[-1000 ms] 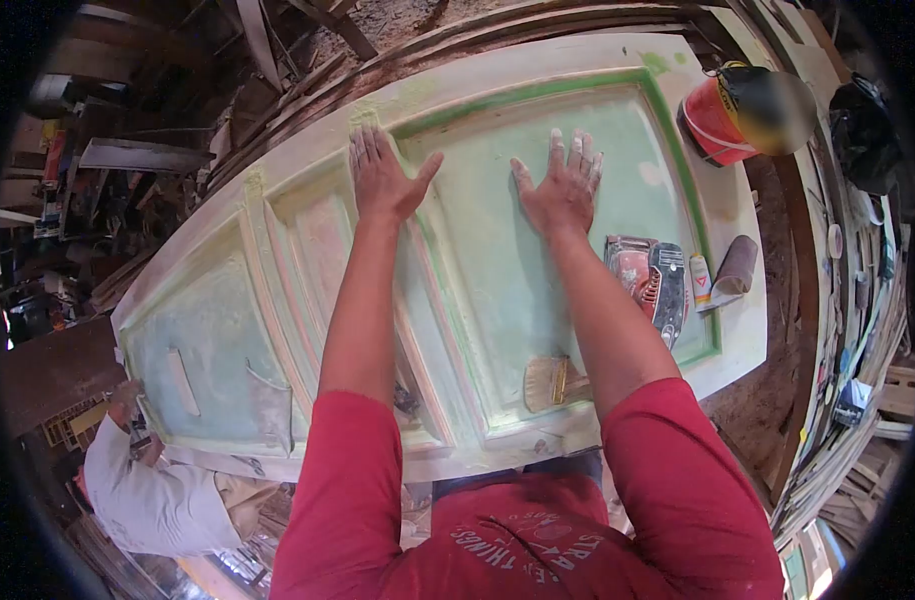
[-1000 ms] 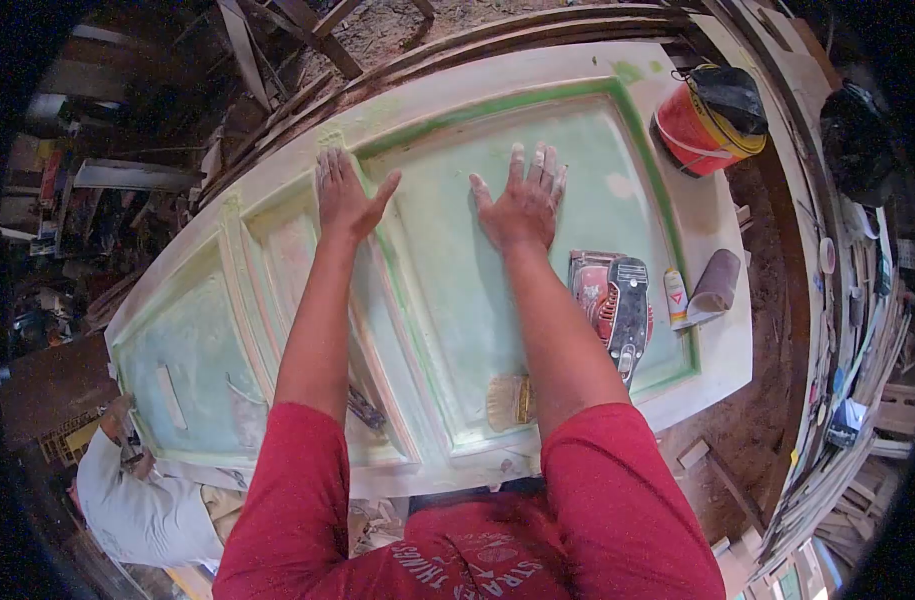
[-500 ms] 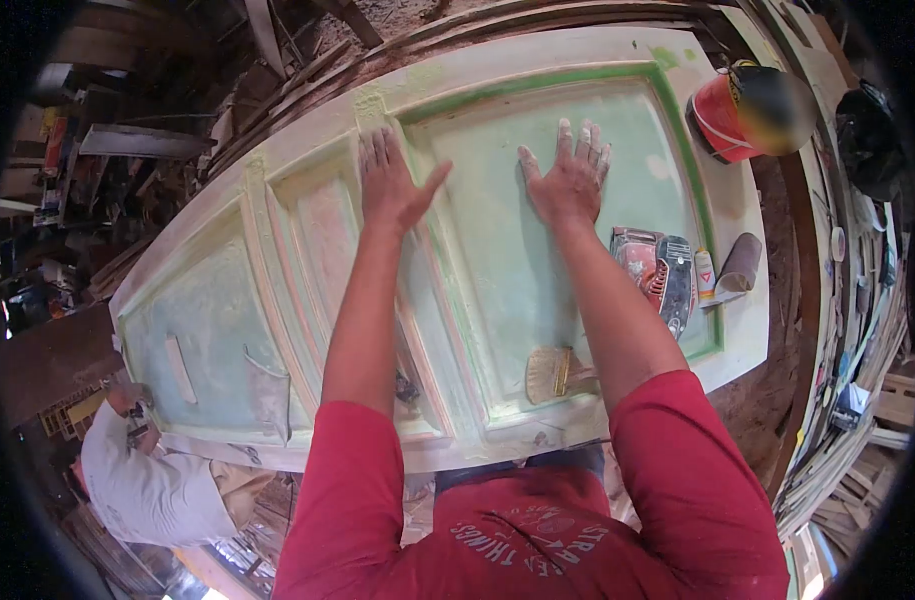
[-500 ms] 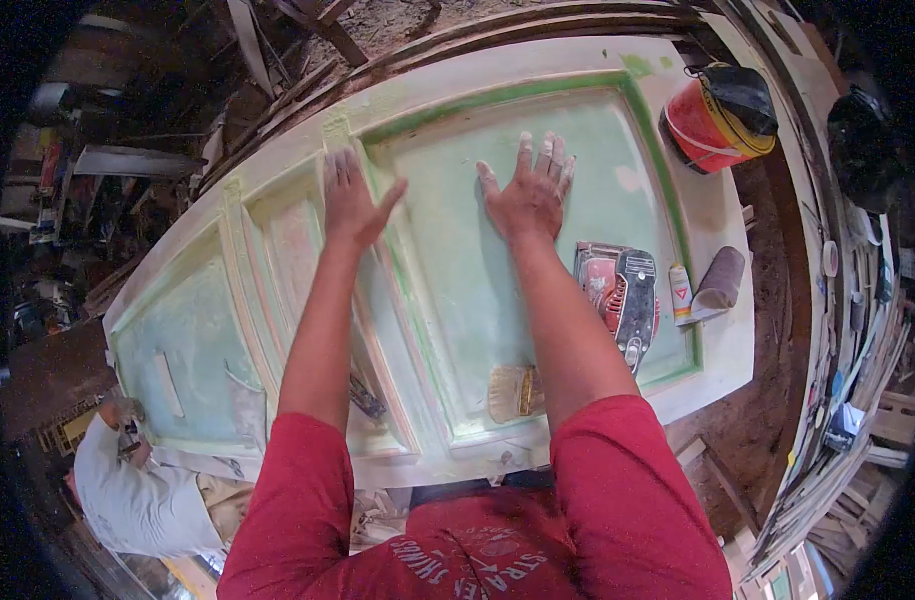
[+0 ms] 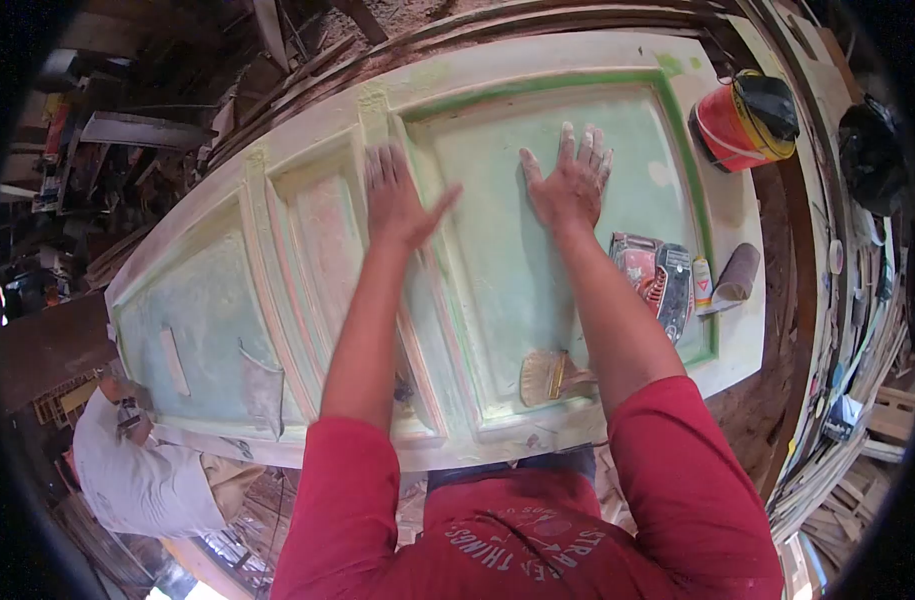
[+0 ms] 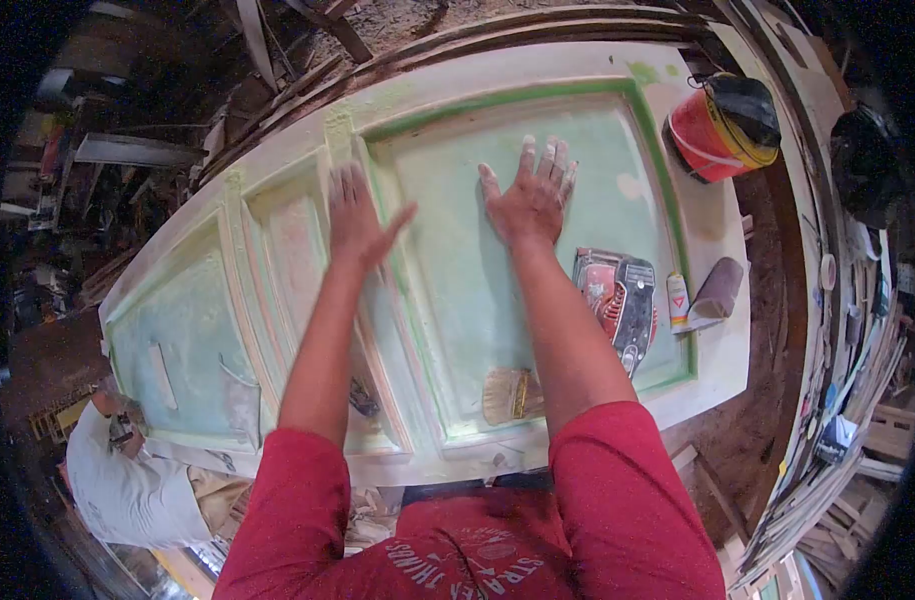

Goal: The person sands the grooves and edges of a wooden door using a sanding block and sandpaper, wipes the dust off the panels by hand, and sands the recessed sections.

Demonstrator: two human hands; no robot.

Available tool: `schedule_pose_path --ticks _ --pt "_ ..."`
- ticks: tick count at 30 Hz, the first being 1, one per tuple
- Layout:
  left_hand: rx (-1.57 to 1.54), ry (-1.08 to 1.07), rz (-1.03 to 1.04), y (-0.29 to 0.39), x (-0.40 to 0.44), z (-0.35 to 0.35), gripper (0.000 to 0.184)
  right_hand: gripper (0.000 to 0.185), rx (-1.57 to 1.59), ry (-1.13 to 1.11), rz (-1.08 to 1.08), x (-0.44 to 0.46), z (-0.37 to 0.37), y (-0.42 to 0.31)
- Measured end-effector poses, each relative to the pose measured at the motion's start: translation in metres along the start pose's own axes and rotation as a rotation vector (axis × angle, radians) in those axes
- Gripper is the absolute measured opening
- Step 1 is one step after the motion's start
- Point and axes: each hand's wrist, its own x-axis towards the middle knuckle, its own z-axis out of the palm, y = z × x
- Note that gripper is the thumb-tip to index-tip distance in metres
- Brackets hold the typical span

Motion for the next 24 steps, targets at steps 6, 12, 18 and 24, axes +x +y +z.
schedule_pose_path --ticks 6,12,18,24 --pt "0.097 -0.005 0.033 0.000 -0.003 0.000 0.142 0.095 -0.012 0.021 0.009 -0.004 0.004 -0.001" --pt "-0.010 0.019 0.002 -0.014 0.058 0.003 0.142 0.094 -0.018 0.028 0.007 -0.008 0.004 0.000" --pt "0.082 0.000 0.035 0.006 -0.017 0.000 0.139 0.095 -0.004 -0.008 0.007 0.002 -0.002 -0.001" --pt "0.040 0.057 -0.006 -0.009 0.073 -0.002 0.140 0.096 -0.034 -0.023 0.030 -0.005 0.000 0.001"
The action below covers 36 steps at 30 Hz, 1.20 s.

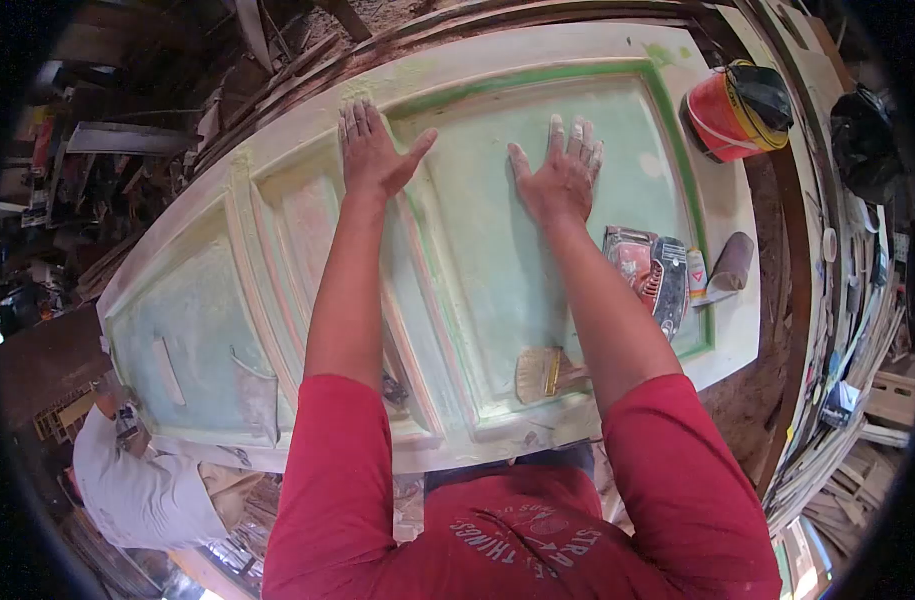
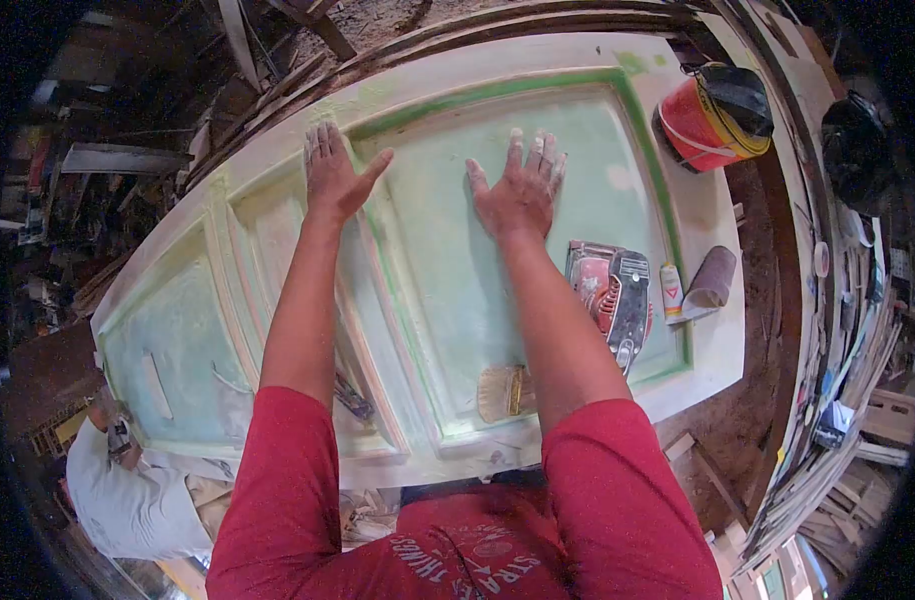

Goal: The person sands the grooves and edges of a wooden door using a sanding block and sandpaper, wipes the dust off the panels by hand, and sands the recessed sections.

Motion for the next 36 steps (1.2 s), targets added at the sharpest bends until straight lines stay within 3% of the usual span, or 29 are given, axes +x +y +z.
schedule_pose_path --ticks 3,6,12,15,18,24,27,30,33,36 --pt "-0.032 -0.080 0.006 0.003 -0.065 0.004 0.140 0.096 0.013 0.004 -0.008 0.003 -0.002 -0.002" --pt "0.046 -0.017 0.063 0.013 -0.114 0.005 0.141 0.096 0.029 -0.010 0.018 -0.006 0.002 0.000" --pt "-0.002 -0.037 -0.034 0.003 0.005 -0.003 0.137 0.095 0.027 0.019 -0.008 -0.001 0.004 0.001" --pt "-0.070 -0.018 0.021 -0.007 -0.017 0.008 0.138 0.095 0.039 0.041 -0.020 0.003 0.005 0.000" --pt "0.023 -0.004 0.094 0.006 -0.090 0.003 0.136 0.096 0.047 0.054 -0.027 0.006 0.009 0.001" --pt "0.005 0.013 0.070 -0.005 -0.012 0.004 0.138 0.096 0.042 0.052 -0.039 0.002 0.007 0.001" --pt "-0.067 0.022 0.065 -0.007 -0.014 0.010 0.140 0.095 0.042 0.066 -0.037 -0.003 0.011 0.003" --pt "0.088 -0.079 0.043 0.006 -0.111 0.016 0.140 0.095 0.048 0.063 -0.050 0.003 0.009 0.000" --pt "0.020 -0.067 0.096 0.018 -0.160 0.003 0.145 0.096 0.028 0.057 -0.031 -0.004 0.010 0.006" --pt "0.008 -0.043 0.076 0.003 -0.095 0.010 0.145 0.096 0.034 0.060 -0.044 0.002 0.011 0.001"
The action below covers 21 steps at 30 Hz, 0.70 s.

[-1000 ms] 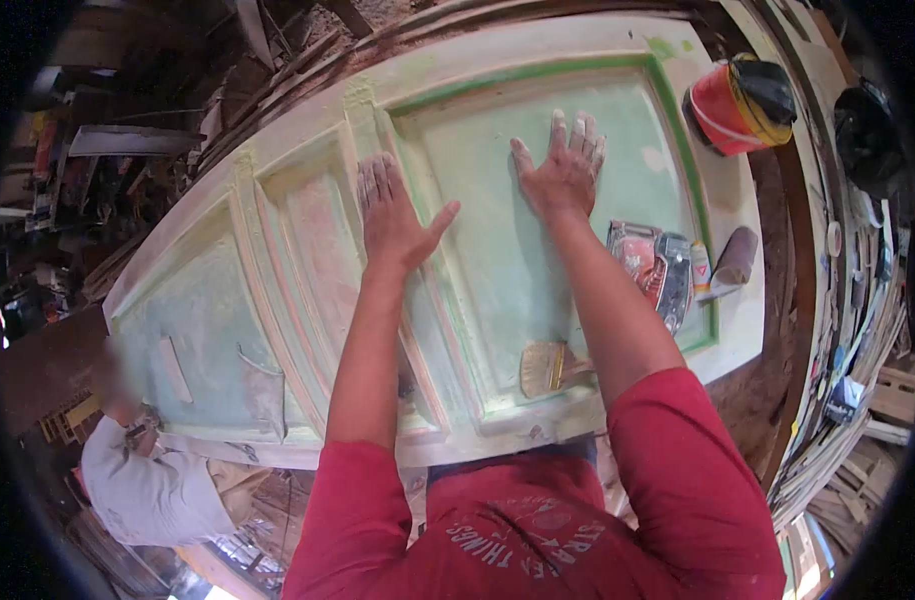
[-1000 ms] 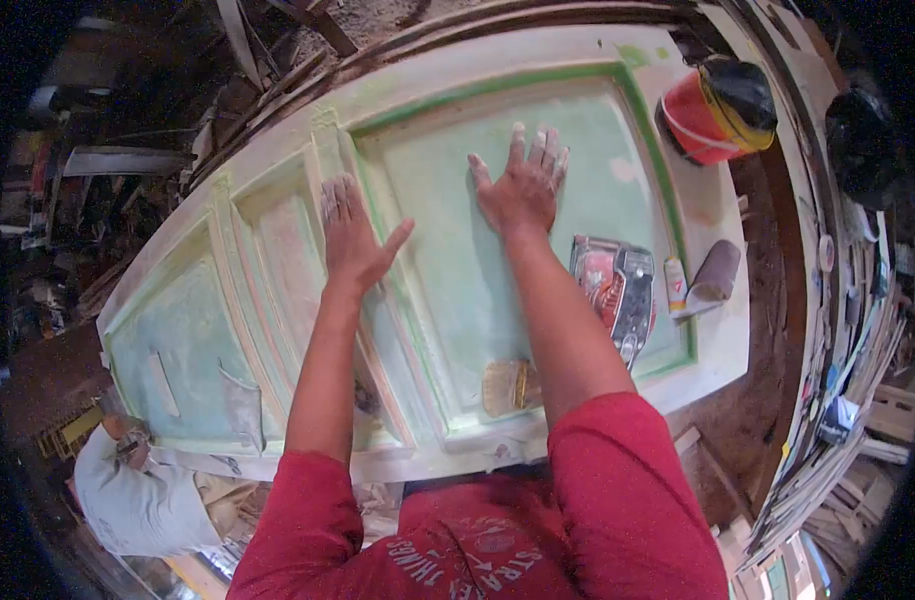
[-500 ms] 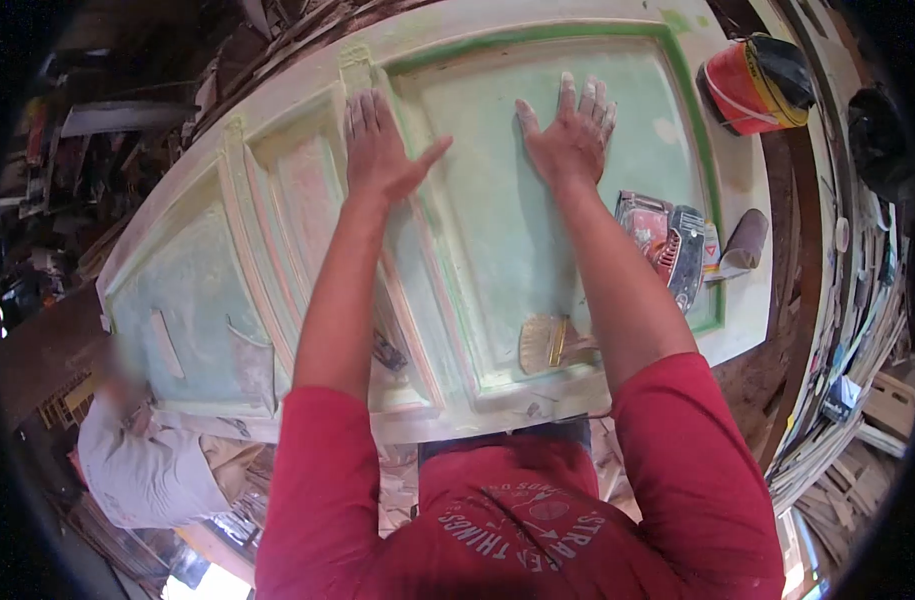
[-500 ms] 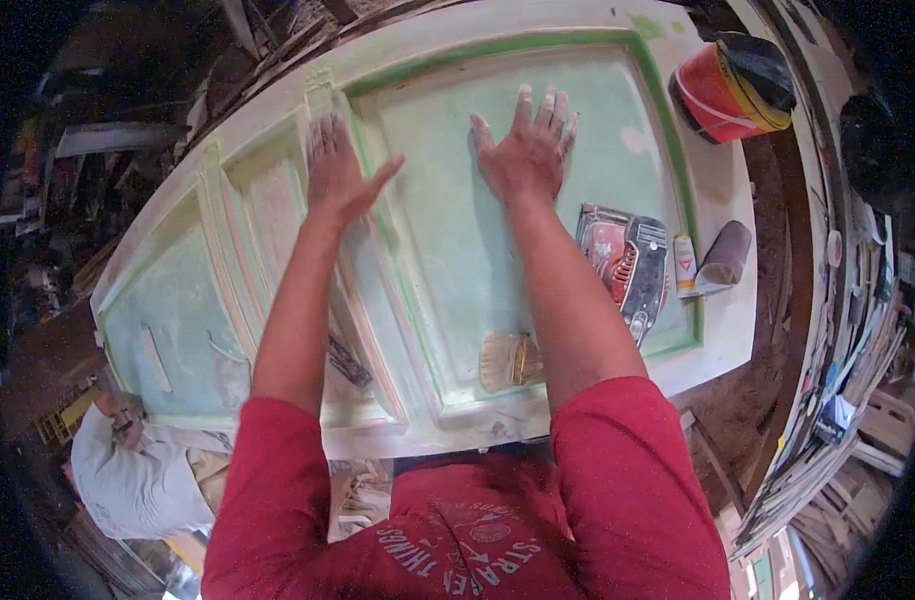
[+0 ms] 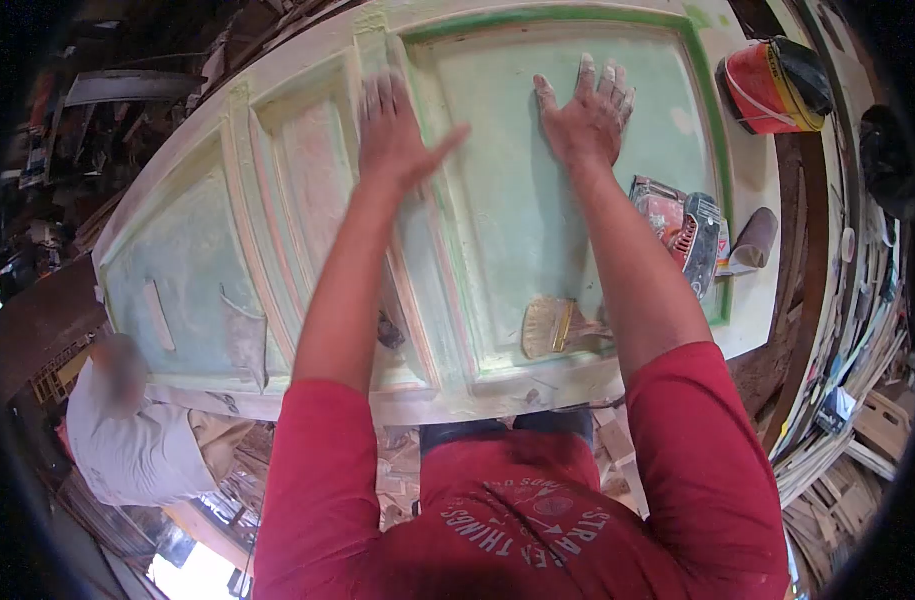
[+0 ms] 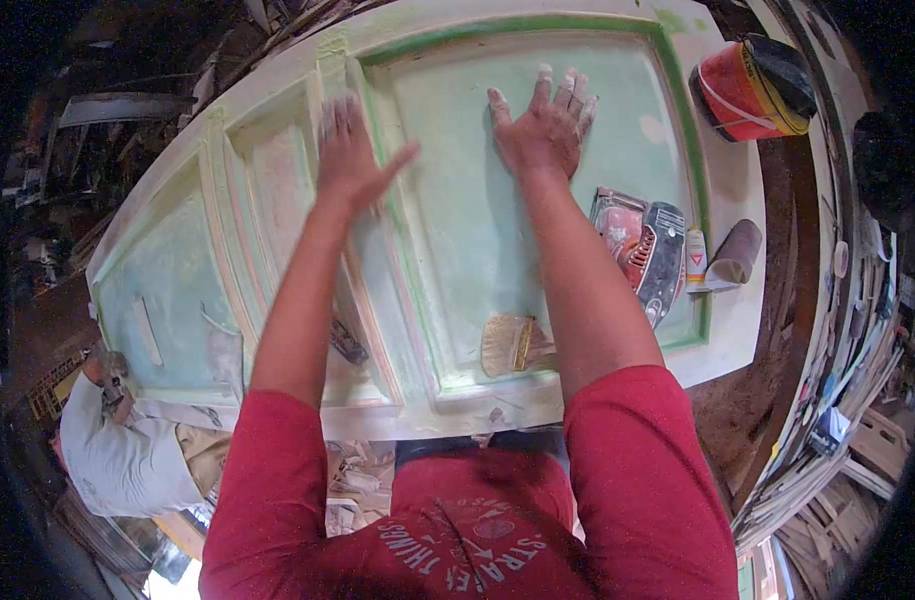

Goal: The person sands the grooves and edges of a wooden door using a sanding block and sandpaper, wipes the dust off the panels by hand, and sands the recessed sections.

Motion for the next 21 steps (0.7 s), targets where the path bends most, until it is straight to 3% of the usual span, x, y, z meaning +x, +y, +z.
schedule_pose_path --ticks 3,6,12,15,19,21 --pt "0.000 0.087 -0.019 -0.015 0.077 0.000 0.143 0.097 -0.026 0.006 -0.004 0.000 -0.001 0.002" --pt "-0.097 0.092 -0.047 -0.017 0.077 0.005 0.142 0.097 -0.025 0.005 -0.007 -0.004 0.002 0.004" --pt "-0.063 -0.088 -0.007 0.057 -0.159 -0.009 0.142 0.097 -0.009 0.033 0.000 0.000 0.005 0.004" --pt "-0.019 -0.041 -0.002 0.039 -0.114 -0.001 0.141 0.098 0.021 0.007 -0.013 0.001 0.000 0.002" --pt "-0.027 0.073 -0.051 0.005 0.030 -0.001 0.137 0.097 0.038 0.033 -0.021 -0.001 0.002 0.006" --pt "-0.090 0.086 -0.048 0.006 0.020 0.006 0.135 0.097 0.028 0.045 -0.021 0.000 0.003 0.006"
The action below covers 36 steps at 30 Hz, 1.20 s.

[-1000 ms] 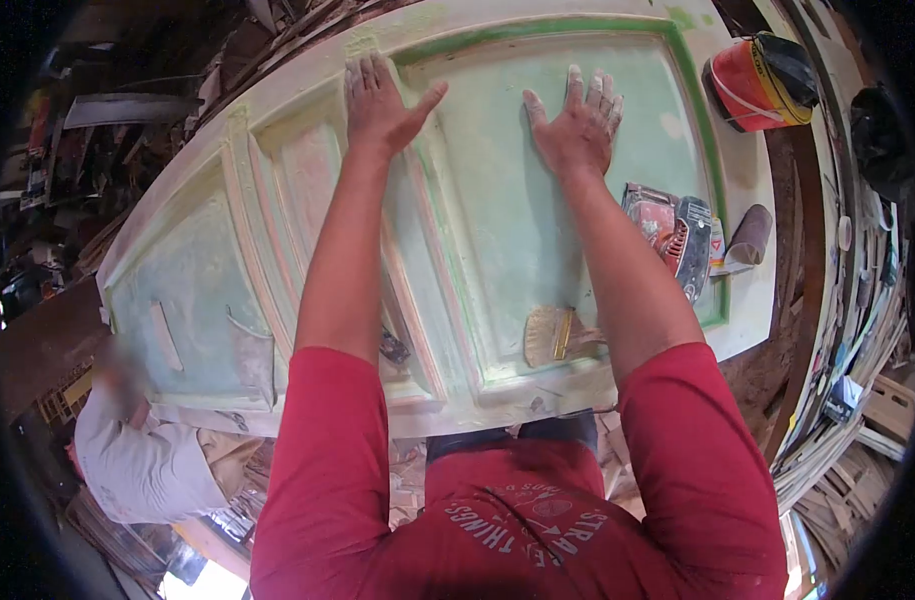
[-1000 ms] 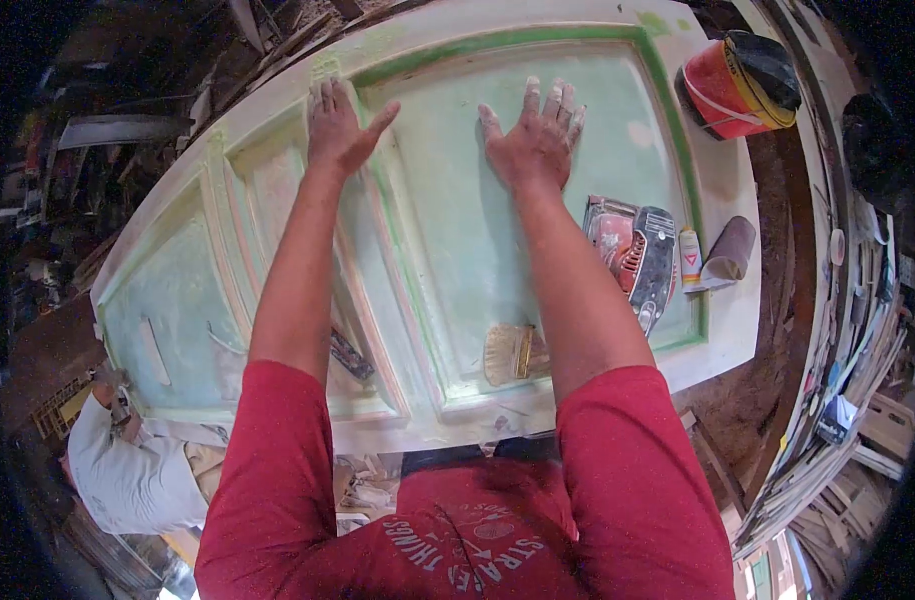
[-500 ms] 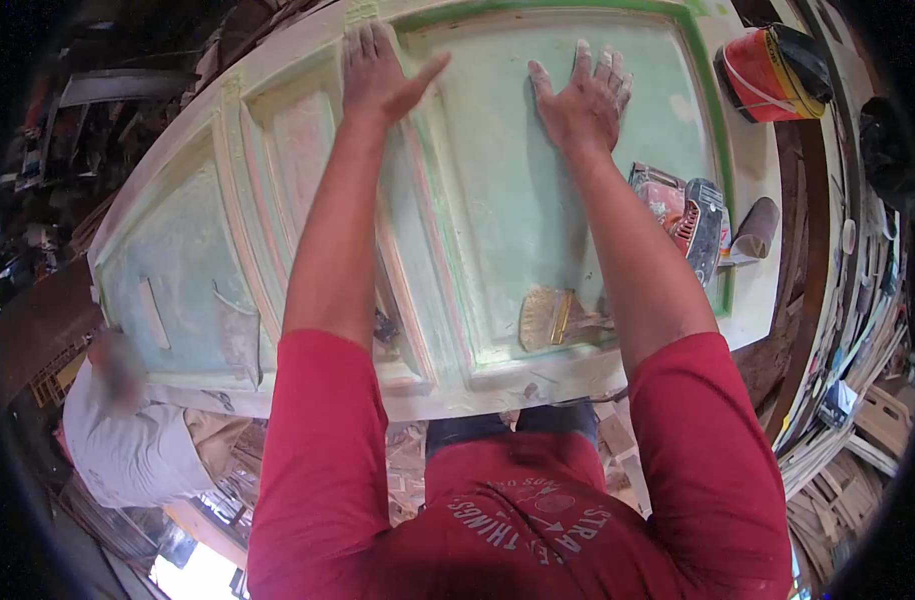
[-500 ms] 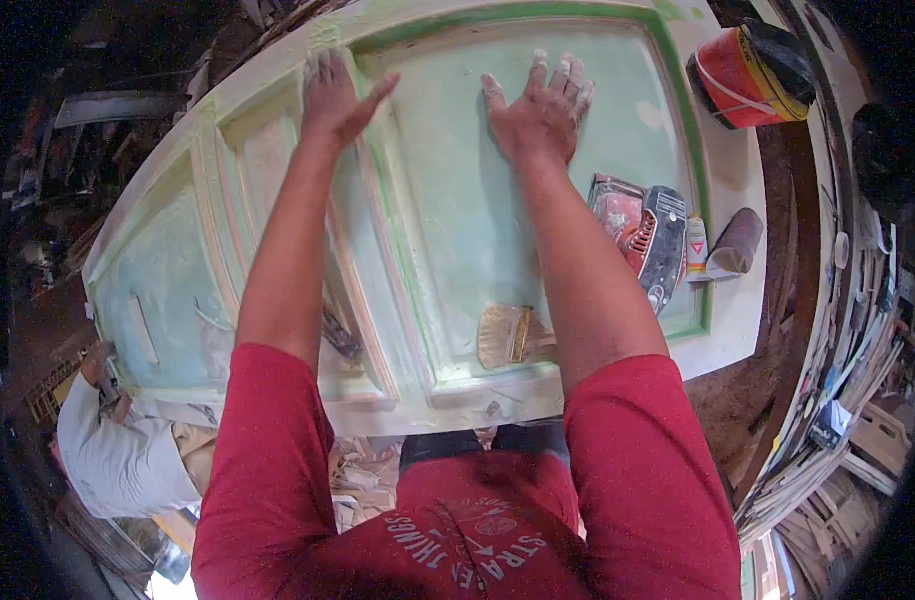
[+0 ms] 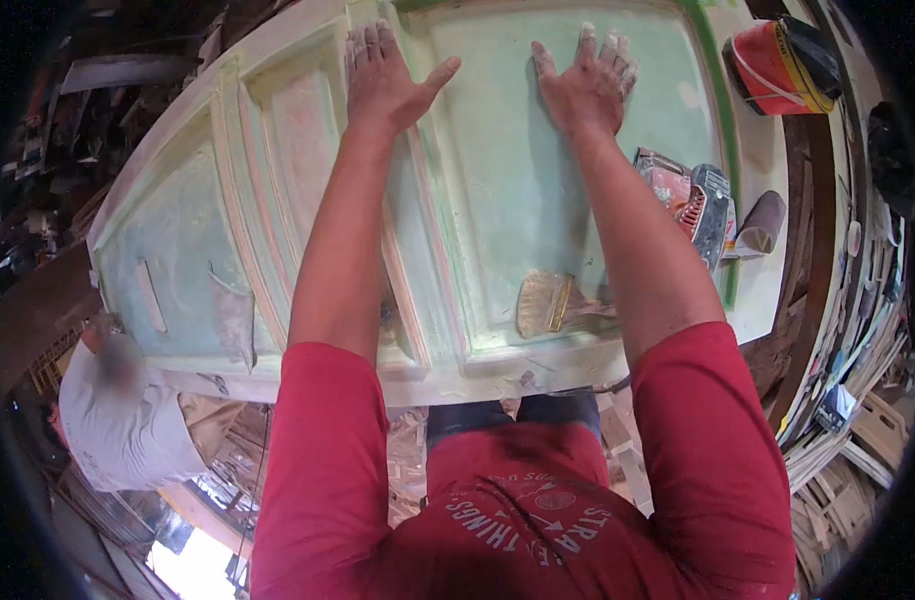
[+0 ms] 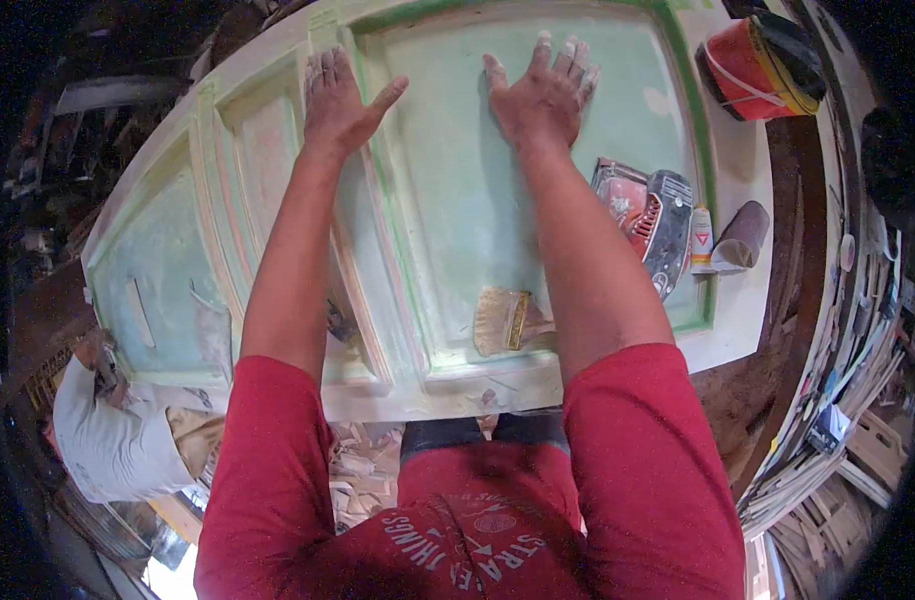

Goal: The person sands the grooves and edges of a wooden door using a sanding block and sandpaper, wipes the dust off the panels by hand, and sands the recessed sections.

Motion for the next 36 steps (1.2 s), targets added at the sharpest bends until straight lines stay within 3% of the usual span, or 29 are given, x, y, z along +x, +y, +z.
schedule_pose_path --ticks 2,5,7,10,15,17,20,24,27,34,36 --pt "-0.014 -0.075 -0.042 0.007 -0.048 0.001 0.133 0.097 -0.030 0.002 -0.009 0.000 0.003 0.002" --pt "-0.050 -0.250 -0.088 0.055 -0.226 -0.016 0.132 0.098 -0.022 0.018 -0.019 0.001 0.007 0.003" --pt "-0.101 -0.164 -0.023 0.071 -0.323 -0.011 0.137 0.098 -0.022 0.020 -0.026 -0.001 0.009 0.004" --pt "-0.137 -0.207 -0.036 0.068 -0.314 -0.014 0.137 0.098 -0.038 0.026 -0.025 0.001 0.010 0.006" --pt "-0.051 -0.003 -0.011 0.024 -0.094 -0.004 0.133 0.098 -0.069 0.028 -0.042 0.003 0.006 0.002" --pt "-0.025 -0.036 -0.097 0.027 -0.042 -0.026 0.120 0.097 -0.076 0.028 -0.066 0.004 0.008 0.007" --pt "-0.120 0.003 0.010 0.019 -0.099 0.001 0.130 0.097 -0.065 0.041 -0.065 0.005 0.013 0.011" --pt "-0.131 -0.239 -0.080 0.074 -0.322 -0.015 0.131 0.098 -0.063 0.029 -0.048 0.005 0.013 0.009" --pt "-0.215 -0.218 -0.072 0.082 -0.345 -0.027 0.131 0.098 -0.087 0.024 -0.055 0.006 0.016 0.012" --pt "-0.071 0.096 0.015 0.023 -0.092 0.001 0.132 0.096 -0.039 0.029 -0.066 0.007 0.012 0.009" --pt "-0.066 0.157 0.042 0.017 -0.073 0.004 0.132 0.095 -0.048 0.027 -0.052 0.007 0.012 0.010"
